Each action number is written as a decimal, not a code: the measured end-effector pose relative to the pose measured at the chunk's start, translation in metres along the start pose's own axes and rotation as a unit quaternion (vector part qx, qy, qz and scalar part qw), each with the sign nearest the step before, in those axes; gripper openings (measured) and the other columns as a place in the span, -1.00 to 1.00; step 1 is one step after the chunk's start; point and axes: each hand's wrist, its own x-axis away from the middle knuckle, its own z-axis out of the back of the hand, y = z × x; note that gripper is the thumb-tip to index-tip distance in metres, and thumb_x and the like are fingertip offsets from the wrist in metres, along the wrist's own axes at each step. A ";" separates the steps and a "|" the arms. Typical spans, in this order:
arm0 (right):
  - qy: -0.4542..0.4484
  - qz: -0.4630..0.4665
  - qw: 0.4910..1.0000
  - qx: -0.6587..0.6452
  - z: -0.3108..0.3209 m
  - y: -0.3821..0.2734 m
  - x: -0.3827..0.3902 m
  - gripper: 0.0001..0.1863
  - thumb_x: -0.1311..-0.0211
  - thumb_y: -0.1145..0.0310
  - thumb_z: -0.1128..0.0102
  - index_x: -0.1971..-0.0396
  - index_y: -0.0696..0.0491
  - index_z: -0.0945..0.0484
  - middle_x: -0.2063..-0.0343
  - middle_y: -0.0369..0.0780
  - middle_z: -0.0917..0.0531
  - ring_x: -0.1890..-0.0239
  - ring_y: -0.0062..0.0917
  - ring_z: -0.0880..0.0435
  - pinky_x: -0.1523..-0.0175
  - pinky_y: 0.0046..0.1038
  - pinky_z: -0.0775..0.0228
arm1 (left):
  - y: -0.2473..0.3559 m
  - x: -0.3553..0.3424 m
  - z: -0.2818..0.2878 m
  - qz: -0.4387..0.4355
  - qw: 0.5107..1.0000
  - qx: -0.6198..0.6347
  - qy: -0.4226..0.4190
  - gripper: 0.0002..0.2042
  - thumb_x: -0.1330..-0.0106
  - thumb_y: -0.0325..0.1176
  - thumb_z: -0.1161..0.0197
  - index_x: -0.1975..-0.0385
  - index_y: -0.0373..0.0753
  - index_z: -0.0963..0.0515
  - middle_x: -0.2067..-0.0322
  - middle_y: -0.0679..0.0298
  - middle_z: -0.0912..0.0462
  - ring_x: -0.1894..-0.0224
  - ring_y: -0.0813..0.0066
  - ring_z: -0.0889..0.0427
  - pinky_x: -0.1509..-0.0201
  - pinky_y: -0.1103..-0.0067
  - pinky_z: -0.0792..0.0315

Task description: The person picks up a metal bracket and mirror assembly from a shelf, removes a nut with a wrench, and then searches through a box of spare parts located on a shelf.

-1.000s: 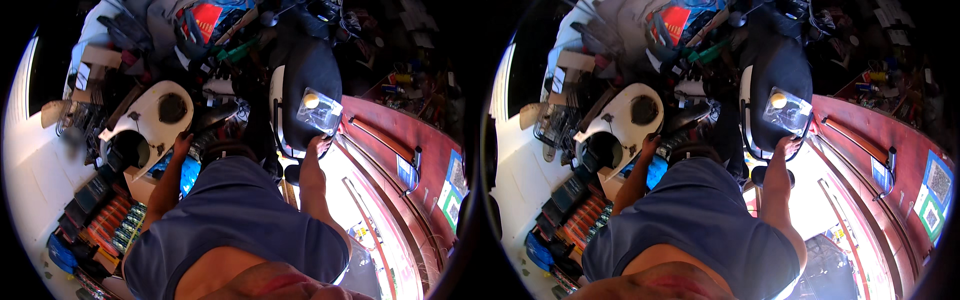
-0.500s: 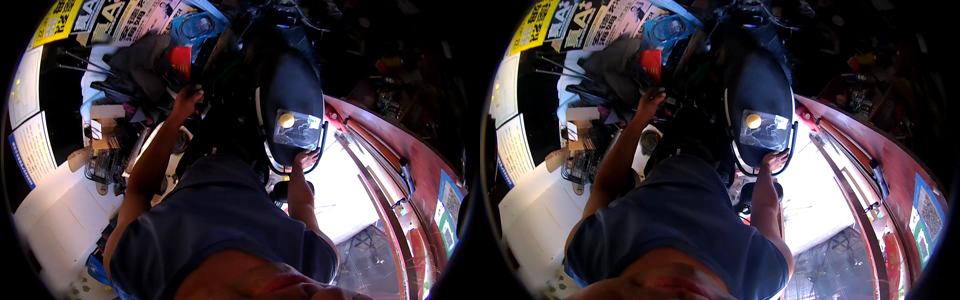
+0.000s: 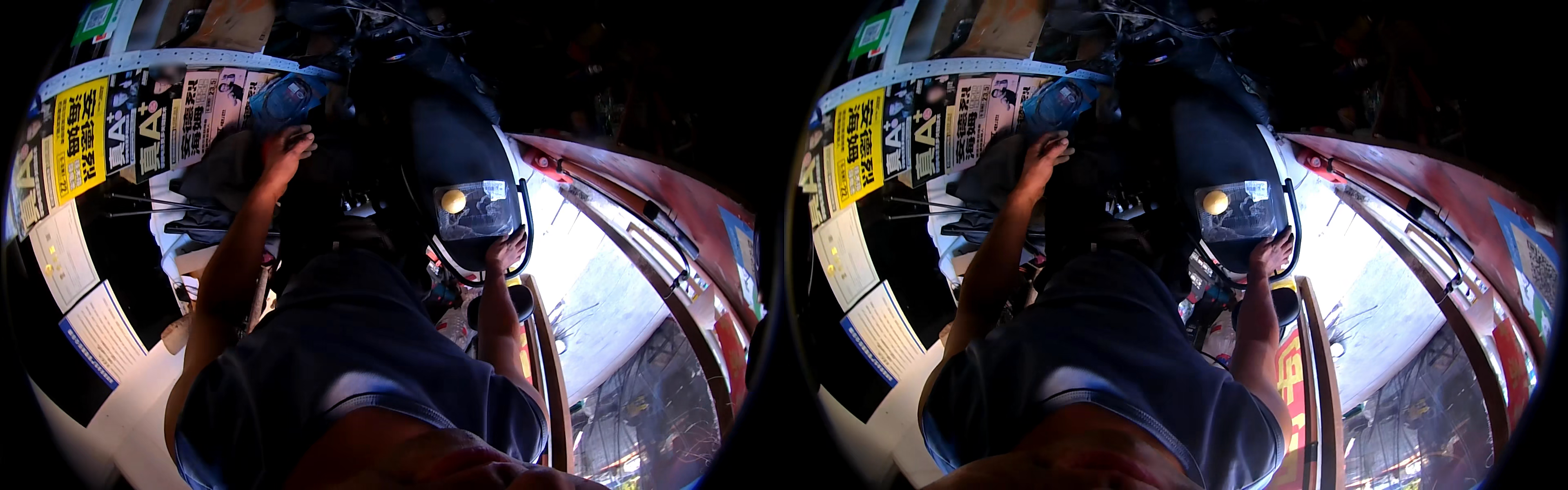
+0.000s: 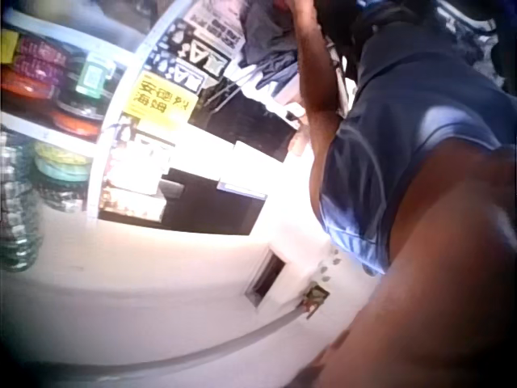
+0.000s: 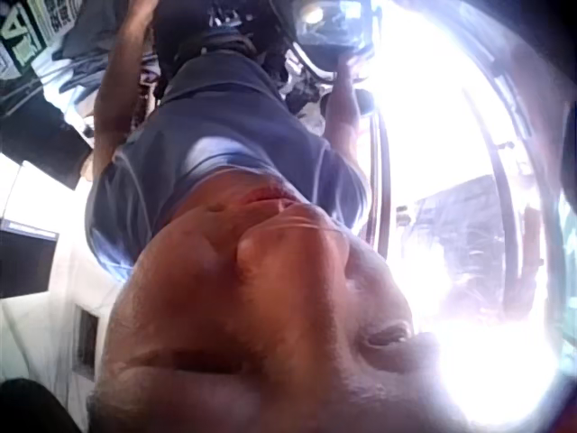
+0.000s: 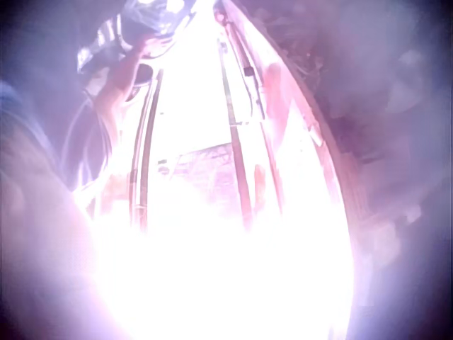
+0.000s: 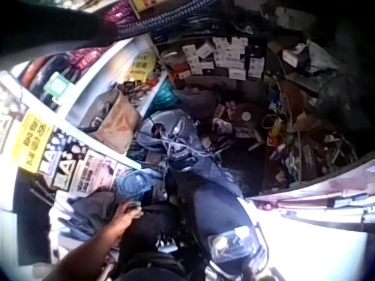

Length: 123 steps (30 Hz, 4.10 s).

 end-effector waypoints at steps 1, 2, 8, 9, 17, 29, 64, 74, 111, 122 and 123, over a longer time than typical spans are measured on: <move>-0.008 0.000 1.000 -0.011 -0.001 -0.001 -0.002 -0.30 -0.36 0.26 0.00 -0.49 -0.10 -0.09 -0.40 -0.04 -0.25 -0.43 -0.08 -0.17 -0.43 0.09 0.01 | 0.009 -0.005 -0.002 -0.006 1.000 -0.003 -0.008 -0.67 -0.38 -0.31 -0.32 -0.09 -0.28 -0.55 0.09 0.21 -0.69 0.12 0.44 -0.71 0.00 0.54 -0.54; -0.015 -0.006 1.000 -0.002 0.001 -0.001 -0.001 -0.30 -0.36 0.27 0.00 -0.49 -0.08 -0.09 -0.41 -0.03 -0.25 -0.43 -0.07 -0.18 -0.44 0.07 0.01 | 0.018 -0.010 -0.004 -0.013 1.000 -0.006 -0.016 -0.66 -0.38 -0.31 -0.32 -0.09 -0.28 -0.55 0.07 0.20 -0.68 0.12 0.43 -0.71 0.00 0.53 -0.54; -0.026 0.039 0.999 -0.005 0.008 -0.003 -0.008 -0.27 -0.29 0.39 -0.07 -0.47 0.00 -0.11 -0.36 0.02 -0.30 -0.37 -0.03 -0.25 -0.46 -0.07 -0.02 | 0.038 -0.056 -0.005 0.000 0.997 -0.025 -0.068 -0.67 -0.38 -0.30 -0.30 -0.09 -0.25 -0.55 0.04 0.21 -0.65 0.10 0.39 -0.71 -0.02 0.51 -0.54; -0.031 0.024 0.999 -0.014 0.002 0.000 -0.011 -0.29 -0.30 0.40 -0.03 -0.47 0.00 -0.13 -0.36 0.03 -0.30 -0.38 -0.02 -0.23 -0.48 -0.07 0.02 | 0.041 -0.073 -0.008 0.001 0.996 -0.029 -0.085 -0.67 -0.38 -0.30 -0.30 -0.09 -0.25 -0.55 0.04 0.21 -0.65 0.09 0.39 -0.71 -0.02 0.50 -0.54; 0.044 -0.154 0.987 0.025 -0.025 -0.017 0.011 -0.23 -0.32 0.14 -0.17 -0.49 -0.10 -0.10 -0.37 0.05 -0.25 -0.44 -0.03 -0.16 -0.49 -0.01 0.05 | 0.090 -0.177 -0.026 -0.032 0.962 -0.053 -0.266 -0.66 -0.41 -0.28 -0.28 -0.11 -0.25 -0.54 0.00 0.24 -0.63 0.03 0.37 -0.69 -0.10 0.49 -0.53; 0.072 -0.135 0.966 -0.208 -0.049 -0.012 0.083 -0.29 -0.12 0.42 -0.26 -0.34 0.14 -0.33 -0.26 0.07 -0.46 -0.30 -0.13 -0.44 -0.39 -0.25 -0.24 | 0.092 -0.388 0.001 -0.079 0.846 -0.001 -0.528 -0.54 -0.40 -0.40 -0.26 -0.26 -0.34 -0.40 -0.20 0.12 -0.53 -0.22 0.33 -0.53 -0.34 0.45 -0.36; -0.089 -0.178 0.968 -0.154 -0.047 -0.023 0.085 -0.17 -0.17 0.44 -0.27 -0.46 0.07 -0.16 -0.43 0.04 -0.20 -0.44 -0.12 -0.22 -0.46 -0.19 -0.18 | 0.115 -0.329 -0.042 -0.055 0.901 0.026 -0.430 -0.52 -0.41 -0.47 -0.24 -0.32 -0.21 -0.35 -0.14 0.17 -0.54 -0.13 0.37 -0.58 -0.27 0.47 -0.43; -0.031 -0.112 0.988 -0.105 0.091 -0.036 0.018 -0.70 -0.30 0.37 -0.07 0.13 0.20 -0.67 0.24 -0.10 -0.72 0.19 -0.34 -0.70 0.11 -0.33 -0.55 | 0.152 -0.355 0.099 -0.123 0.875 0.156 -0.441 -0.39 -0.36 -0.30 -0.33 -0.35 -0.34 -0.28 -0.24 0.04 -0.47 -0.23 0.23 -0.52 -0.34 0.30 -0.36; -0.214 0.520 0.827 -0.028 -0.155 -1.139 -0.317 -0.55 -0.22 0.19 -0.31 -0.10 0.00 -0.61 -0.01 -0.02 -0.67 -0.04 -0.11 -0.67 -0.12 -0.21 -0.52 | 0.248 -0.434 0.255 -0.209 0.965 -0.140 0.071 -0.38 -0.16 -0.33 -0.45 -0.22 -0.34 -0.38 -0.09 -0.05 -0.53 -0.08 0.09 -0.59 -0.16 0.32 -0.47; 0.096 0.729 0.675 -0.060 -0.263 -1.204 -0.327 -0.48 -0.06 0.20 -0.39 -0.10 -0.10 -0.59 0.12 -0.12 -0.64 0.04 -0.21 -0.63 0.00 -0.20 -0.46 | 0.250 -0.434 0.255 -0.023 0.974 -0.220 0.047 -0.42 -0.06 -0.33 -0.52 -0.10 -0.33 -0.50 0.04 -0.05 -0.62 0.03 -0.01 -0.66 -0.04 0.32 -0.53; 0.084 0.726 0.680 -0.058 -0.268 -1.207 -0.328 -0.45 -0.04 0.18 -0.44 -0.10 -0.11 -0.60 0.07 -0.11 -0.64 -0.02 -0.24 -0.61 -0.08 -0.20 -0.44 | 0.249 -0.436 0.255 -0.024 0.981 -0.190 0.042 -0.43 -0.05 -0.33 -0.53 -0.09 -0.33 -0.51 0.04 -0.05 -0.62 0.05 -0.01 -0.67 -0.03 0.33 -0.54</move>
